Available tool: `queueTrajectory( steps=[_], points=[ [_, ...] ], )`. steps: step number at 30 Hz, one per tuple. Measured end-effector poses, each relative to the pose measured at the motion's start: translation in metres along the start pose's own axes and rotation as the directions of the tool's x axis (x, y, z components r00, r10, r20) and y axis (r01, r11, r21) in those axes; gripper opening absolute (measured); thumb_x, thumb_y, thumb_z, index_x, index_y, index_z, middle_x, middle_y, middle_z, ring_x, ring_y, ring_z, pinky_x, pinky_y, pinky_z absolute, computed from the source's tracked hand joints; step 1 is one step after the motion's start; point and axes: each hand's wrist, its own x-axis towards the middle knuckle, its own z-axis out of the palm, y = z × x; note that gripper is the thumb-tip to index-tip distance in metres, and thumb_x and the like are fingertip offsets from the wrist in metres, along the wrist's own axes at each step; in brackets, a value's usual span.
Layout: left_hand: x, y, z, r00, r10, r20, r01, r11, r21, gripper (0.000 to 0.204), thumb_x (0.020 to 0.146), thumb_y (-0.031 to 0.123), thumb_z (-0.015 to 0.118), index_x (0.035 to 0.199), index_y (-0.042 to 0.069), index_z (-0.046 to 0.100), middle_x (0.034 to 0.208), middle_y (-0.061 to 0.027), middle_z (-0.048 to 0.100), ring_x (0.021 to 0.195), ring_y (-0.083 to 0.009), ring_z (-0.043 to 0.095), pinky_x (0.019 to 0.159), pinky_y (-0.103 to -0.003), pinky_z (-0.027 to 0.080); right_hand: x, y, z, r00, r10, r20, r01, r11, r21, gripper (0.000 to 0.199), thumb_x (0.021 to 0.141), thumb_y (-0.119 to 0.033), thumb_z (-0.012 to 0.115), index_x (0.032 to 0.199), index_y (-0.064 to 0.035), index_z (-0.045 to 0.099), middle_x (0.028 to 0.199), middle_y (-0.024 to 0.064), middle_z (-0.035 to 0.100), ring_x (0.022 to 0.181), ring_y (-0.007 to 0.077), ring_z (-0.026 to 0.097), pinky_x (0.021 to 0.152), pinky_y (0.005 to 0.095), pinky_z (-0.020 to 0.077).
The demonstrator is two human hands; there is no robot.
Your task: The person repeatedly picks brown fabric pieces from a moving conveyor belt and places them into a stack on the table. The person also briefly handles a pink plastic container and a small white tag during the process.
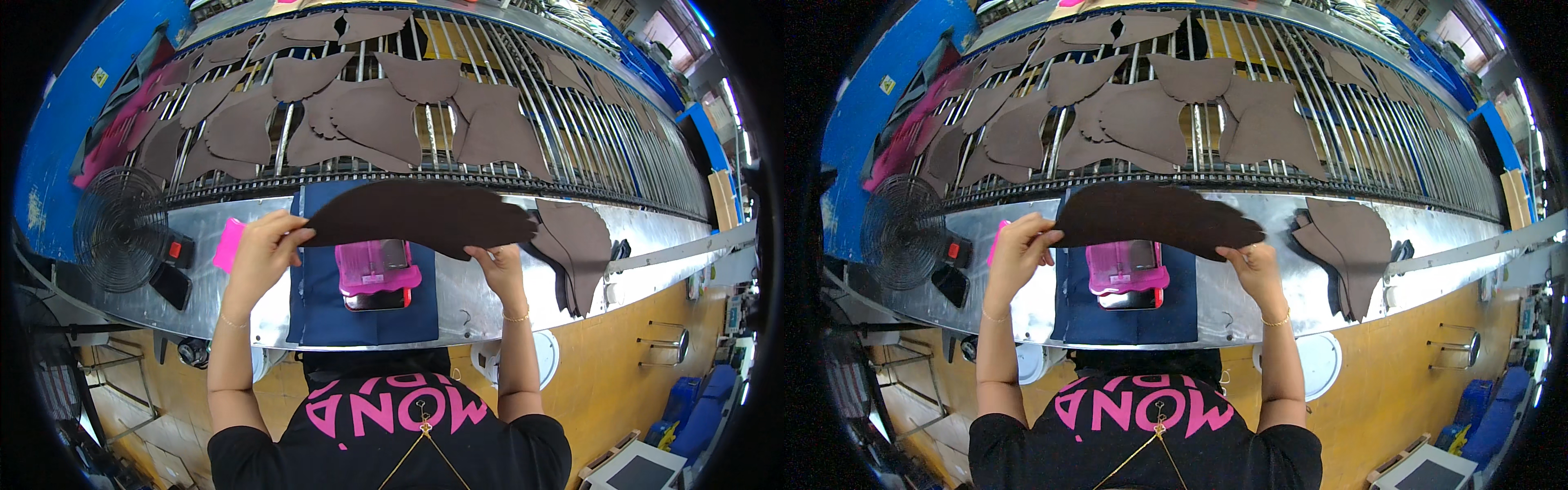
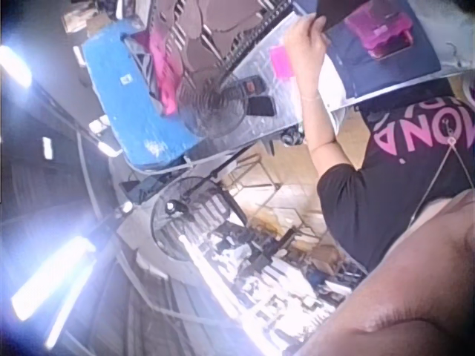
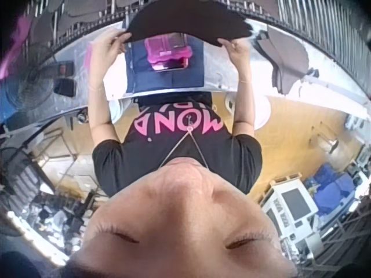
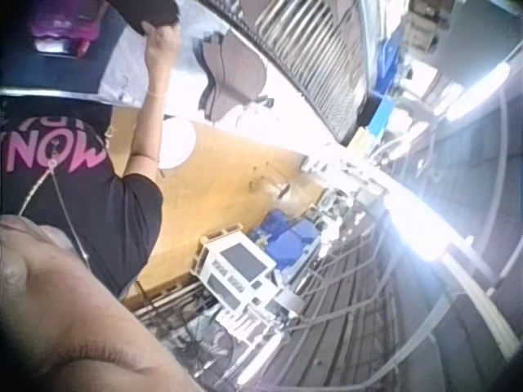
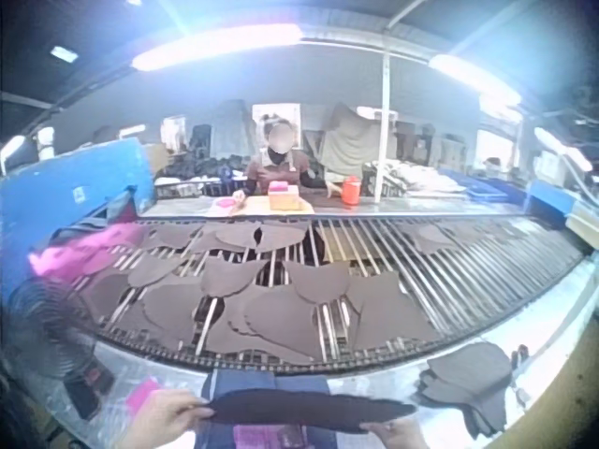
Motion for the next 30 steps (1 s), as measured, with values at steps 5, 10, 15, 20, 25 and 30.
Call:
queueTrajectory(
  steps=[5, 10, 15, 20, 25, 30],
  points=[
    [0.029, 0.027, 0.04, 0.936, 0.313, 0.16, -0.343, 0.913, 0.221, 0.008, 0.077, 0.009, 0.07, 0.084, 0.006, 0.07, 0.076, -0.0059, 0.054, 0.068, -0.0241, 0.057, 0.059, -0.032, 0.047, -0.049, 0.015, -0.041, 0.947, 0.296, -0.123, -0.269, 0.942, 0.2, 0.01, 0.082, -0.008, 0.072, 0.082, 0.002, 0.071, 0.059, 0.0049, 0.063, 0.053, 0.0055, 0.047, 0.053, 0.0252, 0.0389],
    [0.062, 0.054, 0.084, 0.792, 0.496, 0.356, -0.596, 0.754, 0.276, 0.011, 0.071, 0.014, 0.074, 0.079, 0.007, 0.07, 0.086, -0.0069, 0.051, 0.081, -0.0254, 0.052, 0.07, -0.036, 0.044, -0.078, 0.002, -0.103, 0.885, 0.447, -0.129, -0.432, 0.892, 0.131, 0.009, 0.082, -0.003, 0.07, 0.081, 0.0035, 0.064, 0.062, -0.0049, 0.055, 0.06, 0.0033, 0.042, 0.054, 0.0209, 0.0355],
    [0.135, 0.099, 0.12, 0.628, 0.764, 0.148, -0.777, 0.604, 0.176, 0.006, 0.075, 0.01, 0.07, 0.08, 0.007, 0.07, 0.096, -0.009, 0.053, 0.091, -0.0269, 0.051, 0.08, -0.037, 0.042, -0.082, 0.038, -0.126, 0.864, 0.297, -0.407, -0.226, 0.951, 0.213, 0.019, 0.086, -0.012, 0.07, 0.096, 0.0022, 0.062, 0.079, -0.0026, 0.056, 0.068, 0.0061, 0.044, 0.059, 0.0207, 0.0371],
    [0.19, 0.17, 0.129, 0.332, 0.943, 0.017, -0.854, 0.293, 0.43, 0.007, 0.074, 0.009, 0.065, 0.08, 0.008, 0.068, 0.108, -0.0062, 0.054, 0.106, -0.0249, 0.05, 0.09, -0.039, 0.039, -0.023, -0.005, -0.144, 0.737, 0.066, -0.672, -0.192, 0.975, -0.116, 0.081, 0.068, -0.027, 0.085, 0.134, -0.0039, 0.045, 0.124, 0.0045, 0.052, 0.086, 0.0135, 0.045, 0.076, 0.0275, 0.0413],
    [0.212, 0.18, 0.157, 0.066, 0.952, 0.298, -0.791, -0.132, 0.597, 0.008, 0.07, 0.017, 0.06, 0.066, 0.012, 0.064, 0.11, -0.0027, 0.053, 0.113, -0.0229, 0.044, 0.095, -0.041, 0.034, 0.057, 0.007, -0.087, 0.938, 0.041, -0.343, -0.112, 0.975, -0.191, 0.04, 0.08, -0.02, 0.074, 0.113, -0.0009, 0.061, 0.09, 0.0124, 0.064, 0.078, 0.0204, 0.061, 0.064, 0.0349, 0.0473],
    [0.226, 0.151, 0.156, 0.25, 0.906, 0.343, -0.793, -0.012, 0.609, 0.009, 0.073, 0.02, 0.064, 0.081, 0.015, 0.063, 0.129, -0.0049, 0.046, 0.126, -0.0261, 0.038, 0.103, -0.044, 0.029, 0.118, 0.056, -0.01, 0.877, 0.452, -0.165, -0.378, 0.86, 0.343, 0.017, 0.096, -0.014, 0.053, 0.1, 0.002, 0.055, 0.076, 0.0097, 0.061, 0.062, 0.0168, 0.066, 0.054, 0.0291, 0.0553]
  ],
)
